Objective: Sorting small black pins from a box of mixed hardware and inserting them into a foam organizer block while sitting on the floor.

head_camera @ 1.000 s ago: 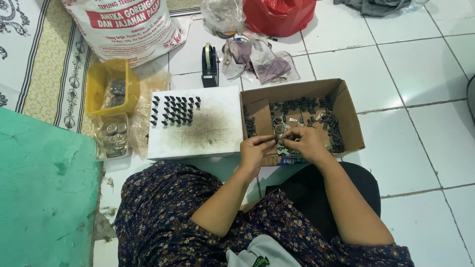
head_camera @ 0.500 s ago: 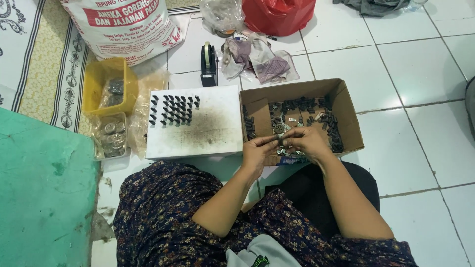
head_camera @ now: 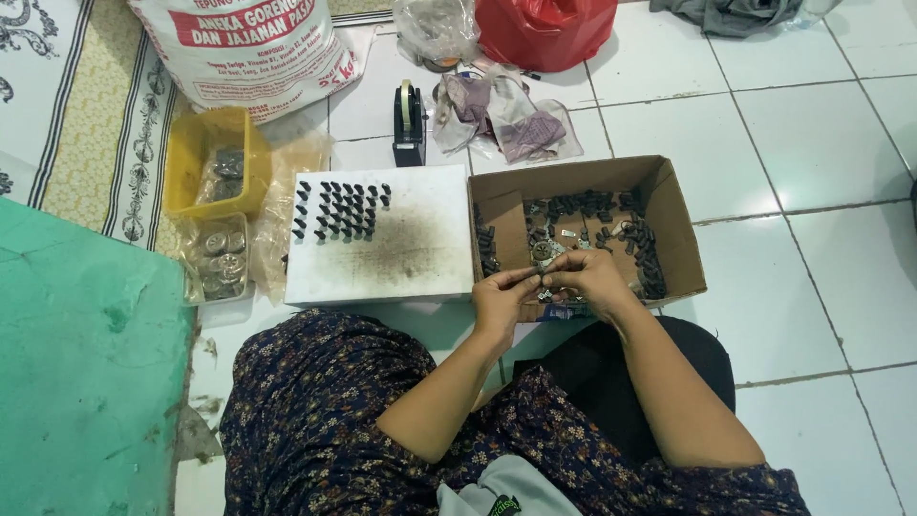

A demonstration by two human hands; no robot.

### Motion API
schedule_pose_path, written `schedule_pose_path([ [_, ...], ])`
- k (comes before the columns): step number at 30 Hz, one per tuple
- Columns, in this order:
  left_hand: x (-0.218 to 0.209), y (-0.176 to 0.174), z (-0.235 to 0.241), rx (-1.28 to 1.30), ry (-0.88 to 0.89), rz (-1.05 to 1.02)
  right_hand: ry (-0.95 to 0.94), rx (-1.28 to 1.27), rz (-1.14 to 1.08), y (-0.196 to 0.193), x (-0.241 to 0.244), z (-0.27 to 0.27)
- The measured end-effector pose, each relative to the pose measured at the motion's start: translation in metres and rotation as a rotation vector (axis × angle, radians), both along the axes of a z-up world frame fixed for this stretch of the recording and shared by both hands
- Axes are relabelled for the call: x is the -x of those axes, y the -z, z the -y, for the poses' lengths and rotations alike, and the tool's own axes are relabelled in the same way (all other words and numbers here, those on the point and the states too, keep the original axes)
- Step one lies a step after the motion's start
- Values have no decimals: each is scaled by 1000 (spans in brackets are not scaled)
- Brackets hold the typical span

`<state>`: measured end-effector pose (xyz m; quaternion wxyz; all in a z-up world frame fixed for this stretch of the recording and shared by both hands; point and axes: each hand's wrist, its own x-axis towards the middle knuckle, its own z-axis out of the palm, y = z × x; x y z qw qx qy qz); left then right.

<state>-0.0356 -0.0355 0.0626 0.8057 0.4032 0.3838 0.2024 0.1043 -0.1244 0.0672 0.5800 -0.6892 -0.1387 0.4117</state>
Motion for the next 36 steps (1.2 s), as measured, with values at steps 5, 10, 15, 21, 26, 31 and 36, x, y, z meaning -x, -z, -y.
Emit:
schedule_pose_path([
  [5, -12, 33, -7, -4, 4, 19, 19, 2, -33, 3, 0, 1],
  [10, -4, 29, -2, 90, 33, 14, 7, 13, -50, 21, -6, 2],
  [15, -2, 27, 0, 92, 36, -19, -18, 28, -60, 22, -6, 1],
  [21, -3, 34, 0, 83, 45, -40, -46, 68, -53, 18, -2, -1],
  [26, -13, 36, -13, 152, -70, 67, 34, -32, -25, 3, 3, -8],
  [31, 6, -7, -34, 148, -158, 119, 18, -97, 93, -26, 27, -34],
  [36, 42, -13, -62, 197, -299, 148, -37, -131, 337, -11, 58, -77],
])
